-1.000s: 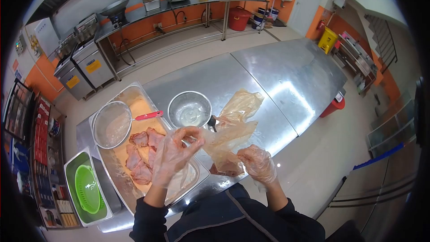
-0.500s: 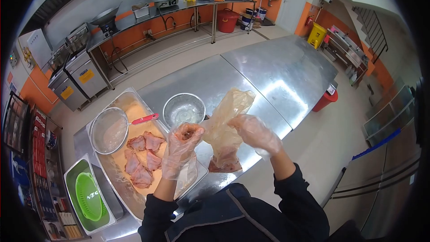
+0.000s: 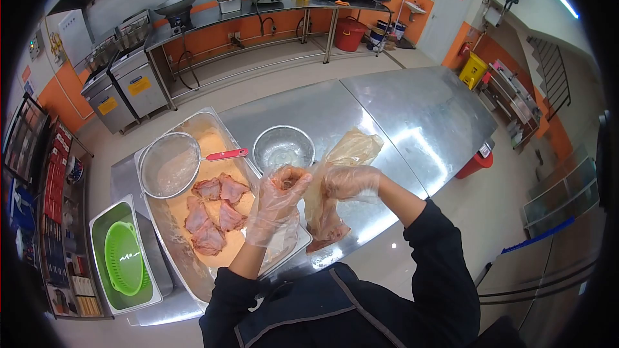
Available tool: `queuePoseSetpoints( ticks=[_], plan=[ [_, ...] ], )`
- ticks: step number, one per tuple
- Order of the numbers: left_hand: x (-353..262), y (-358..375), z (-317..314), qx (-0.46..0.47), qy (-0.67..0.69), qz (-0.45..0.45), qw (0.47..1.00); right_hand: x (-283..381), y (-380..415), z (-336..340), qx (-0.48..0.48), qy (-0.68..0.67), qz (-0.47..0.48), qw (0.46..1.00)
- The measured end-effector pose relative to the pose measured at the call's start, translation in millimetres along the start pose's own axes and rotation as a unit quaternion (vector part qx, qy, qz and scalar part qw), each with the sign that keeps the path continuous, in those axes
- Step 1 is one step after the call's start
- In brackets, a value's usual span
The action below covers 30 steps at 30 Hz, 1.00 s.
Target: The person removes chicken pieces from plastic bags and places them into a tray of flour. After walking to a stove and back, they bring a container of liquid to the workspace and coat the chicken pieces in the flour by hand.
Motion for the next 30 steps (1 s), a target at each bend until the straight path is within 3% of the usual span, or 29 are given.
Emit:
queuePoseSetpoints(
  ticks=[1, 5, 9, 11, 15, 17, 19, 20, 23, 24, 27, 28, 30],
  plan=[
    [0.0, 1.2, 0.9, 0.002, 0.000, -0.001, 1.000, 5.9, -0.4, -0.4, 0.081, 0.028, 0.005, 0.996],
    [-6.3, 10.5, 0.5, -0.004, 0.024, -0.006, 1.000, 27.2, -4.1, 9.7, 0.232, 0.109, -0.014, 0.966],
    [-2.1, 24.8, 1.7, 0.015, 0.028, -0.042, 0.999, 34.3, -13.3, -14.2, 0.276, 0.111, -0.040, 0.954],
    [4.4, 32.4, 4.1, 0.002, 0.039, -0.044, 0.998, 36.9, -16.0, -28.9, 0.275, 0.096, -0.070, 0.954],
    [20.6, 45.8, 2.6, 0.020, -0.094, -0.016, 0.995, 35.5, -16.7, -54.2, 0.240, 0.064, -0.149, 0.957],
    [20.9, 46.1, 8.7, 0.033, -0.223, -0.094, 0.970, 35.2, -19.4, -62.5, 0.212, 0.064, -0.135, 0.966],
    [3.8, 50.0, 17.9, 0.029, -0.282, -0.140, 0.949, 29.8, -24.5, -73.8, 0.178, 0.083, -0.050, 0.979],
    [0.1, 51.8, 28.9, 0.010, -0.287, -0.123, 0.950, 23.3, -27.1, -83.2, 0.159, 0.091, -0.007, 0.983],
    [10.2, 57.6, 74.4, -0.048, -0.282, -0.070, 0.956, -29.4, -24.6, -134.0, 0.082, 0.073, -0.041, 0.993],
    [12.5, 60.7, 90.3, -0.066, -0.278, -0.049, 0.957, 1.1, -11.9, -91.1, -0.118, -0.088, 0.075, 0.986],
    [14.1, 69.7, 125.3, -0.117, -0.227, 0.010, 0.967, -25.0, -18.3, -119.9, -0.093, -0.343, 0.044, 0.934],
    [0.8, 73.2, 129.8, -0.135, -0.192, 0.025, 0.972, -34.0, -20.0, -125.8, -0.100, -0.239, 0.025, 0.966],
    [-8.1, 77.8, 139.3, -0.158, -0.150, 0.044, 0.975, -36.2, -20.3, -118.0, 0.039, -0.136, -0.023, 0.990]
  ],
)
Point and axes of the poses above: each hand's wrist, its own y-axis away from the middle knuckle, its own z-axis out of the back of the hand, x = y × z, the point moved 7 cm from there along -y, towards the middle knuckle, and after that the axes turned 6 degrees about y, right-handed, at the moved point
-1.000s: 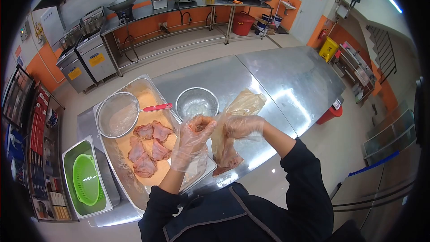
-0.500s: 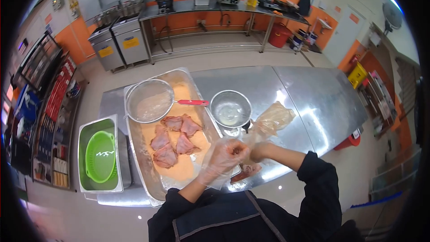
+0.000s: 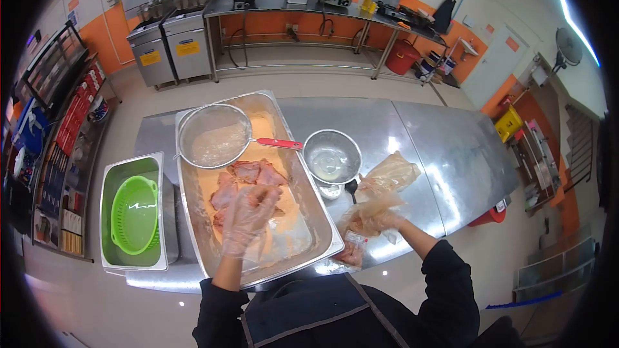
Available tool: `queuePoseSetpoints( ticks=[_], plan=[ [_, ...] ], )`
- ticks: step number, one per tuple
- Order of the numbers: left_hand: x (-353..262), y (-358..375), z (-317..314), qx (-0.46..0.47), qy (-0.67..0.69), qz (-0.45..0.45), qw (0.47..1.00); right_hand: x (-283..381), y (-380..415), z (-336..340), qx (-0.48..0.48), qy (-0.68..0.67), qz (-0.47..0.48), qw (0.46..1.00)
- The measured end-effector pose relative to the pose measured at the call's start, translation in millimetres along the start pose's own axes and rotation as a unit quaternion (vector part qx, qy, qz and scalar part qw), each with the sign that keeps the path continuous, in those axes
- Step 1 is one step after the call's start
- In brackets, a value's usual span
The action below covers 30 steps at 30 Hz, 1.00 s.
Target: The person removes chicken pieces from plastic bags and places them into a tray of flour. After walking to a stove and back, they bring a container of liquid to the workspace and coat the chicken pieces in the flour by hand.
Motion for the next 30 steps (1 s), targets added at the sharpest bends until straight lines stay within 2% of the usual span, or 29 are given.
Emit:
queuePoseSetpoints(
  ticks=[1, 2, 5, 8, 11, 13, 17, 18, 21, 24, 26, 27, 30],
  plan=[
    [0.8, 0.2, 4.6, -0.005, 0.006, 0.006, 1.000, -1.1, 3.4, 6.7, 0.064, 0.051, -0.033, 0.996],
    [2.9, -0.5, 8.0, -0.009, 0.012, 0.012, 1.000, 8.1, 16.0, 36.0, -0.062, 0.004, 0.070, 0.996],
    [9.2, -1.0, 11.6, -0.013, 0.001, -0.012, 1.000, -10.3, 26.4, 69.8, -0.090, 0.081, -0.090, 0.989],
    [12.5, 4.4, 11.0, -0.004, -0.015, 0.024, 1.000, 74.0, 53.8, 120.8, -0.001, 0.052, -0.103, 0.993],
    [19.2, 4.2, 13.7, -0.002, -0.012, 0.036, 0.999, 63.1, 76.7, 137.7, -0.099, 0.152, -0.175, 0.968],
    [24.4, 5.4, 14.7, -0.006, -0.007, 0.043, 0.999, 78.0, 94.5, 158.3, -0.146, 0.134, -0.174, 0.965],
    [25.0, 7.1, 11.4, -0.005, 0.004, 0.051, 0.999, 116.8, 140.9, 200.9, -0.292, 0.021, -0.202, 0.935],
    [24.9, 6.6, 10.1, -0.004, 0.009, 0.052, 0.999, 114.2, 150.0, 205.1, -0.314, 0.042, -0.220, 0.923],
    [37.0, 5.9, 9.6, -0.011, 0.018, 0.070, 0.997, 144.1, 161.5, 207.2, -0.381, -0.074, -0.190, 0.902],
    [33.4, 5.7, 10.8, -0.001, -0.009, 0.073, 0.997, 201.2, 160.0, 208.2, -0.430, -0.153, -0.013, 0.890],
    [48.2, 4.6, 17.5, -0.019, -0.011, 0.088, 0.996, 244.9, 166.8, 210.1, -0.443, -0.072, 0.117, 0.886],
    [56.2, 5.1, 20.9, -0.028, -0.011, 0.097, 0.995, 254.7, 165.9, 209.6, -0.358, -0.107, 0.199, 0.906],
    [59.3, 4.1, 28.3, -0.065, 0.042, 0.103, 0.992, 299.9, 165.9, 202.9, -0.397, -0.019, 0.374, 0.838]
  ],
)
Point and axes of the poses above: each hand's wrist, its own y-axis away from the middle knuckle, its own z-axis out of the back of the hand, x = y × z, the point moved 7 cm from there along -y, towards the middle knuckle, and after that the axes turned 6 degrees about y, right-handed, at the moved point
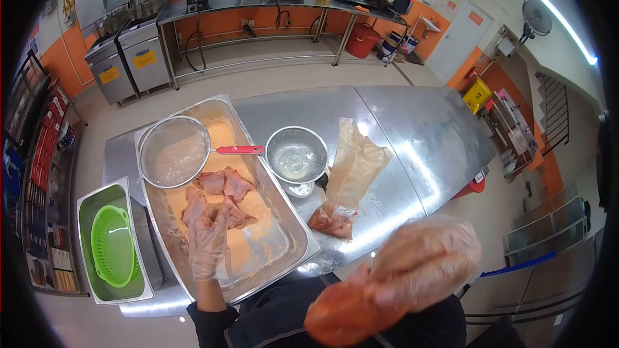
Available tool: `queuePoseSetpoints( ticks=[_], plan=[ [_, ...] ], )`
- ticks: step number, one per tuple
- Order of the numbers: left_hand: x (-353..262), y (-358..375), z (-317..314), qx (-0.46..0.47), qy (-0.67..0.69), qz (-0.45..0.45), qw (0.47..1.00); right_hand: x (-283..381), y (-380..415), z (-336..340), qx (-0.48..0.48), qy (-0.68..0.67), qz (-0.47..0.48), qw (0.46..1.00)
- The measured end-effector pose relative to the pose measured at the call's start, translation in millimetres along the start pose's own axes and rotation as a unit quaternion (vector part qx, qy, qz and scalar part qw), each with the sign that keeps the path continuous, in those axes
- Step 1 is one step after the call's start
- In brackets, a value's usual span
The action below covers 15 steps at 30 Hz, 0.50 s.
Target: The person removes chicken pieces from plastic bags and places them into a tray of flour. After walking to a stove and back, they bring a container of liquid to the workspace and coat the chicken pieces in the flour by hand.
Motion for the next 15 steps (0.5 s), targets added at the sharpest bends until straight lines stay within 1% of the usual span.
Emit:
queuePoseSetpoints(
  ticks=[1, 3, 6, 9, 10, 11, 12, 13, 14, 15],
  plan=[
    [-5.5, 1.3, 0.8, -0.008, 0.012, 0.002, 1.000, 8.9, -6.1, -4.6, -0.007, -0.001, 0.072, 0.997],
    [-20.3, 4.6, 3.5, -0.028, 0.036, 0.005, 0.999, 12.4, -12.0, -14.2, -0.004, -0.016, 0.116, 0.993],
    [-16.1, -1.8, 20.5, -0.087, 0.052, -0.102, 0.990, 7.8, -18.2, -25.0, 0.016, -0.057, 0.132, 0.989],
    [-9.9, -7.7, 35.4, -0.130, 0.162, -0.058, 0.976, -3.5, -20.1, -34.6, 0.047, -0.100, 0.113, 0.987],
    [-4.1, -5.0, 41.9, -0.173, 0.215, -0.007, 0.961, -12.3, -20.2, -39.1, 0.063, -0.115, 0.087, 0.988],
    [2.7, -7.5, 52.7, -0.204, 0.235, -0.013, 0.950, -22.6, -21.6, -50.4, 0.088, -0.122, 0.040, 0.988],
    [15.0, -12.5, 65.6, -0.235, 0.256, -0.020, 0.937, -39.7, -21.2, -64.6, 0.127, -0.119, -0.048, 0.984],
    [25.6, -14.7, 75.7, -0.266, 0.276, -0.028, 0.923, -60.9, -19.9, -90.8, 0.189, -0.091, -0.149, 0.966],
    [26.8, -12.4, 80.9, -0.291, 0.307, -0.045, 0.905, -81.1, -15.1, -115.4, 0.253, -0.054, -0.243, 0.935],
    [26.3, -9.4, 84.0, -0.307, 0.324, -0.036, 0.894, -110.4, 2.3, -151.6, 0.239, -0.021, -0.265, 0.934]
  ],
)
Point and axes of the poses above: each hand's wrist, its own y-axis away from the middle knuckle, its own z-axis out of the back of the hand, x = y × z, the point moved 7 cm from there along -y, towards the middle knuckle, and after that the axes turned 6 degrees about y, right-handed, at the moved point
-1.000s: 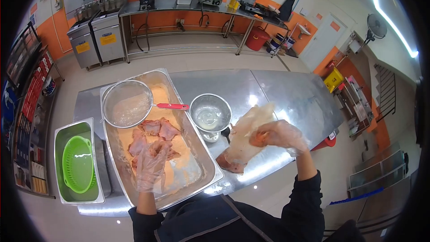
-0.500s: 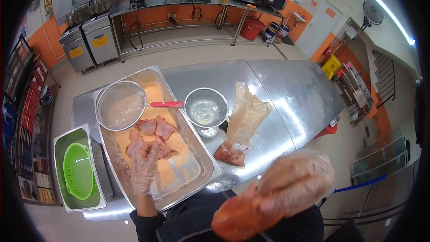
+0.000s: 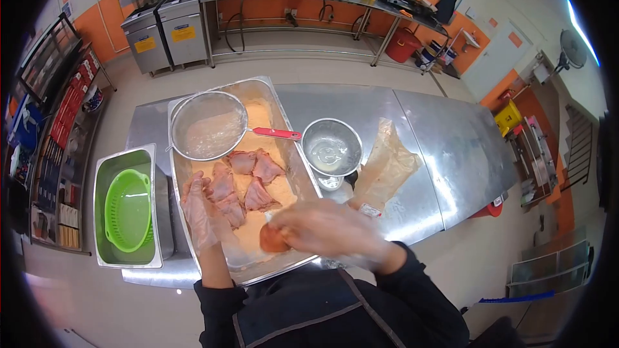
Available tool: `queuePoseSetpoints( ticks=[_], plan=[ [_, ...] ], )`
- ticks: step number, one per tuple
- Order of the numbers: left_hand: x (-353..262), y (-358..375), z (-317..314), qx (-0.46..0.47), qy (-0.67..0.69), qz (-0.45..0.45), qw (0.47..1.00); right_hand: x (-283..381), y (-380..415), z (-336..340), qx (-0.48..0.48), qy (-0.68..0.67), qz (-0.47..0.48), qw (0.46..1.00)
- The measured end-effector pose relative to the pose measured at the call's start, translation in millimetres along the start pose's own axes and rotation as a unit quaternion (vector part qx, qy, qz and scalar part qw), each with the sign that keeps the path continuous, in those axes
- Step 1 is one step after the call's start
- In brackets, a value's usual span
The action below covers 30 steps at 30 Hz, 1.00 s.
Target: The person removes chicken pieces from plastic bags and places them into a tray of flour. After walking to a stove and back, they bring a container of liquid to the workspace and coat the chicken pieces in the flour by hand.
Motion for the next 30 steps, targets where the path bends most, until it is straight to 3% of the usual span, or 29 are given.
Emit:
queuePoseSetpoints(
  ticks=[3, 6, 9, 11, 12, 13, 14, 15, 16, 17, 20, 21, 24, 26, 30],
  plan=[
    [-9.0, 7.3, -2.0, -0.040, 0.028, 0.020, 0.999, -63.5, -38.9, -95.5, 0.151, 0.076, -0.097, 0.981],
    [-9.5, 13.1, -9.1, -0.027, 0.018, 0.030, 0.999, -72.7, -42.0, -121.0, 0.138, -0.012, -0.110, 0.984],
    [-3.0, 6.1, -2.5, 0.014, 0.011, 0.016, 1.000, -91.3, -28.7, -82.2, -0.107, 0.007, -0.047, 0.993],
    [-3.0, 8.1, -5.1, 0.011, 0.012, 0.024, 1.000, -92.1, 8.4, 2.6, -0.149, -0.050, -0.190, 0.969],
    [-2.9, 8.8, -5.4, 0.008, 0.012, 0.027, 1.000, -112.2, 28.5, 30.0, -0.226, -0.038, -0.158, 0.960],
    [-1.6, 6.8, -4.9, 0.003, 0.012, 0.030, 0.999, -167.1, 54.4, 45.1, -0.248, -0.073, -0.264, 0.929],
    [-0.9, 6.5, -5.7, -0.001, 0.018, 0.035, 0.999, -204.8, 84.3, 70.1, -0.418, -0.160, -0.122, 0.886],
    [-1.2, 6.2, -6.0, -0.005, 0.023, 0.038, 0.999, -271.6, 114.8, 86.5, -0.505, -0.142, -0.107, 0.845],
    [-0.8, 6.6, -5.3, -0.009, 0.029, 0.042, 0.999, -289.0, 123.9, 106.4, -0.427, 0.047, -0.244, 0.869],
    [-0.5, 6.9, -5.3, -0.003, 0.024, 0.038, 0.999, -302.4, 132.3, 116.7, -0.324, 0.234, -0.366, 0.840],
    [1.7, 4.7, -4.8, 0.010, 0.009, 0.029, 0.999, -346.0, 129.7, 75.2, -0.134, -0.082, -0.338, 0.928],
    [3.3, 3.3, -3.9, 0.008, 0.003, 0.029, 1.000, -312.1, 119.1, 73.2, 0.015, -0.023, -0.379, 0.925],
    [7.1, -0.4, 0.3, 0.014, -0.001, 0.032, 0.999, -284.1, 111.9, 46.0, 0.124, -0.013, -0.362, 0.924],
    [7.3, -0.5, -0.9, 0.026, -0.009, 0.035, 0.999, -314.3, 123.7, 12.2, 0.150, -0.106, -0.352, 0.918],
    [9.3, 0.2, -4.4, 0.048, -0.024, 0.039, 0.998, -341.0, 126.3, -33.1, 0.243, -0.030, -0.348, 0.905]
  ],
)
Point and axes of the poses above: each hand's wrist, its own y-axis away from the middle knuckle, its own z-axis out of the back of the hand, x = y × z, the point moved 7 cm from there along -y, towards the middle knuckle, and after that the axes turned 6 degrees about y, right-handed, at the moved point
